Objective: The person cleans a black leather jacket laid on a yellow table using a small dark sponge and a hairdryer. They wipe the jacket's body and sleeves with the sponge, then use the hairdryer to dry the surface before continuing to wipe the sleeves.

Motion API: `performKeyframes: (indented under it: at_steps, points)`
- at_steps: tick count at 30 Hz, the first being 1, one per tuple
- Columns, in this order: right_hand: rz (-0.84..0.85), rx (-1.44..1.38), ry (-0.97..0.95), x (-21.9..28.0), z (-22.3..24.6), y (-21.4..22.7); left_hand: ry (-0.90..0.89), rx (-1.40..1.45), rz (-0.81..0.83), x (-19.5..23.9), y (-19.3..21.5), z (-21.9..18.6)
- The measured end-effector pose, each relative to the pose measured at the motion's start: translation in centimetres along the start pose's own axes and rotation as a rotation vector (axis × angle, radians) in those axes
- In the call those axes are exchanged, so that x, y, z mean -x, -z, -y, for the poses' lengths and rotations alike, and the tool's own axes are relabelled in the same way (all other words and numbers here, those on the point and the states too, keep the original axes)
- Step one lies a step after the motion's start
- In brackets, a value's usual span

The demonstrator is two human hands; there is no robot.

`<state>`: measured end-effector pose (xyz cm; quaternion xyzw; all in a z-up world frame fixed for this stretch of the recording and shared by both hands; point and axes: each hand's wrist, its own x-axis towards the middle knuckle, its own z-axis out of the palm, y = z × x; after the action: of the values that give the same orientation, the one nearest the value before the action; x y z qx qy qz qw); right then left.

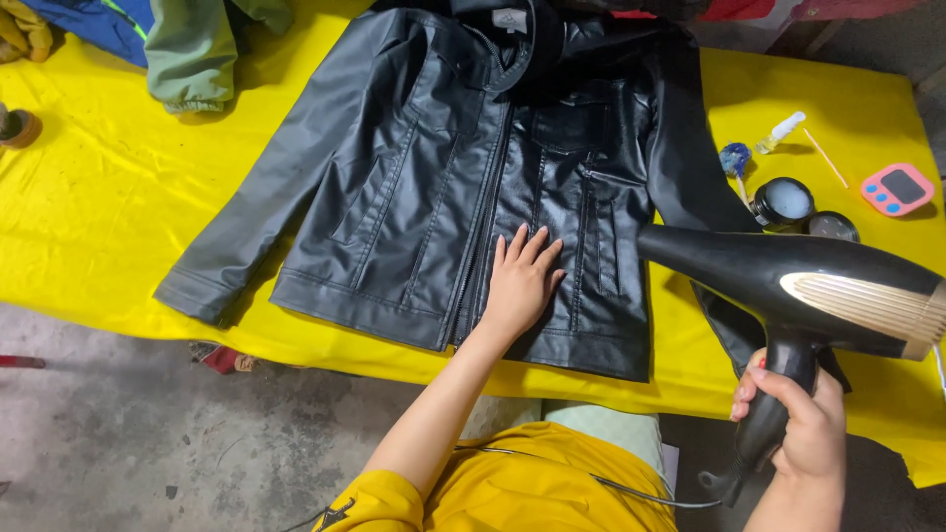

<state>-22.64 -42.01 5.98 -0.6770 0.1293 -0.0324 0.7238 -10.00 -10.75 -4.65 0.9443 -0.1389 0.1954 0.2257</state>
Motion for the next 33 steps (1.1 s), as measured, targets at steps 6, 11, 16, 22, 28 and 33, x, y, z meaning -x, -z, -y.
performKeyframes:
  at_steps: [6, 11, 16, 22, 28, 33]
  points:
    - [-0.016, 0.031, 0.016, 0.4, -0.4, -0.2, -0.034, -0.006, -0.071, 0.1, -1.1, 0.5]
    - [-0.210, -0.081, 0.084, 0.3, -0.9, 0.2, -0.109, 0.063, -0.192, 0.2, -0.7, 0.3]
    - [-0.328, -0.258, 0.102, 0.9, 1.0, 0.3, -0.142, 0.082, -0.215, 0.3, 0.2, 0.0]
    - [-0.230, -0.182, 0.111, 1.9, 0.1, 2.3, -0.334, 0.149, -0.202, 0.0, 1.4, -0.7]
    - [0.049, -0.015, 0.047, 3.2, 0.6, 1.7, -0.175, 0.010, 0.074, 2.0, 1.0, 0.2]
    - [0.166, 0.161, 0.057, 2.8, 1.4, 0.4, 0.149, -0.175, 0.154, 4.0, 3.2, 1.5]
